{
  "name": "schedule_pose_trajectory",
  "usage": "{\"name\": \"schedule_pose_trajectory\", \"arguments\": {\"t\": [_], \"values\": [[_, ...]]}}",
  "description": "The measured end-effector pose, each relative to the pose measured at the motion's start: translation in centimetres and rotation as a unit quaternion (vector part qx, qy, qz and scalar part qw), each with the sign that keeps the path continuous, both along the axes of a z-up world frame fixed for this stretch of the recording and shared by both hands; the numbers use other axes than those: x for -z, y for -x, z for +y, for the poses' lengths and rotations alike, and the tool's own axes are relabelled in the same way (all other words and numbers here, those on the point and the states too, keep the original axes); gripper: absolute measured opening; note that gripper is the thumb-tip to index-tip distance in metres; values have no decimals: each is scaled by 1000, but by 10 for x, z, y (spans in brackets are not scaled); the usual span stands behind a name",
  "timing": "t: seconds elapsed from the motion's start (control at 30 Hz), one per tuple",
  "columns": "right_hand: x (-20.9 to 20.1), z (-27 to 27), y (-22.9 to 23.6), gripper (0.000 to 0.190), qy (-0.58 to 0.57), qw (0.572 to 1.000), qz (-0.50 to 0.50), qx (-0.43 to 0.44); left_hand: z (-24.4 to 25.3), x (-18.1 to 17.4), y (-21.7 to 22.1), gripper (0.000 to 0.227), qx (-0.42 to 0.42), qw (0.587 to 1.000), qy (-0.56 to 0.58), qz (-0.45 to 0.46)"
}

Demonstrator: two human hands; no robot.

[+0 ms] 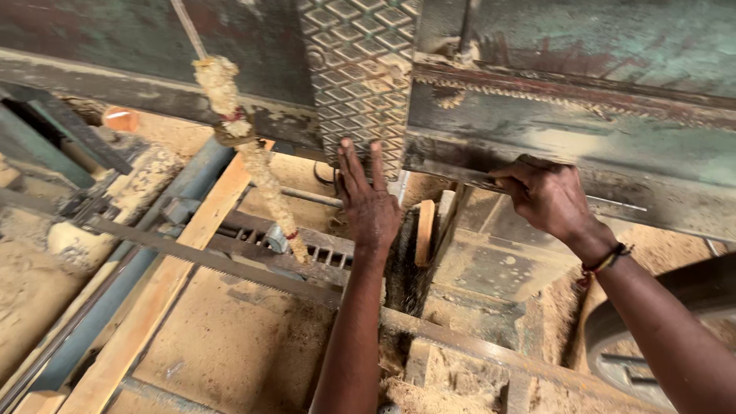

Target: The person uses a metal scraper to remove sawdust and debris from a large metal wheel and the frame of a woodworking machine. The person then uses a white brush to sweep the cleaned areas and remove remaining dust.

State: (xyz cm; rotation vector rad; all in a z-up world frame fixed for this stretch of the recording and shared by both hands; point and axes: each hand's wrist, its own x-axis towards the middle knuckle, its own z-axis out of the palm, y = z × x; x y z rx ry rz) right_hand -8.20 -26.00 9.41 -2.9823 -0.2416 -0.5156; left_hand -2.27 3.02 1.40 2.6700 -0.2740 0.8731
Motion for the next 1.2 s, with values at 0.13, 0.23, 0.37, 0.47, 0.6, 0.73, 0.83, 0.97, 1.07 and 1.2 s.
{"name": "schedule_pose_trajectory", "arguments": {"t": [0.13,0.23,0.37,0.47,0.6,0.73,0.83,0.97,1.07,1.2], "values": [[-3,-46,1,11,-49,986,-144,-65,0,-1,0,110,1,1000,-3,2],[-9,-65,-1,13,-73,981,-177,-31,-1,-2,1,110,3,1000,0,4],[6,-56,21,14,-14,995,-83,57,-1,-5,0,112,-7,1000,0,29],[13,-50,38,12,-30,993,-112,-8,-4,-2,4,112,1,1000,10,25],[3,-62,37,15,-11,990,-137,-19,-3,-7,4,117,3,999,13,37],[4,-75,33,17,-70,985,-126,95,-15,-15,14,120,-8,996,54,67],[13,-68,50,14,-63,981,-184,-24,-39,-20,32,109,54,997,62,-7],[13,-73,72,14,-70,986,-150,-1,-78,-21,39,89,213,976,39,-37],[-1,-96,48,11,-43,984,-157,77,-105,-24,22,74,294,950,91,-56],[2,-100,50,12,-60,970,-227,58,-120,-18,8,61,288,953,88,-26]]}}
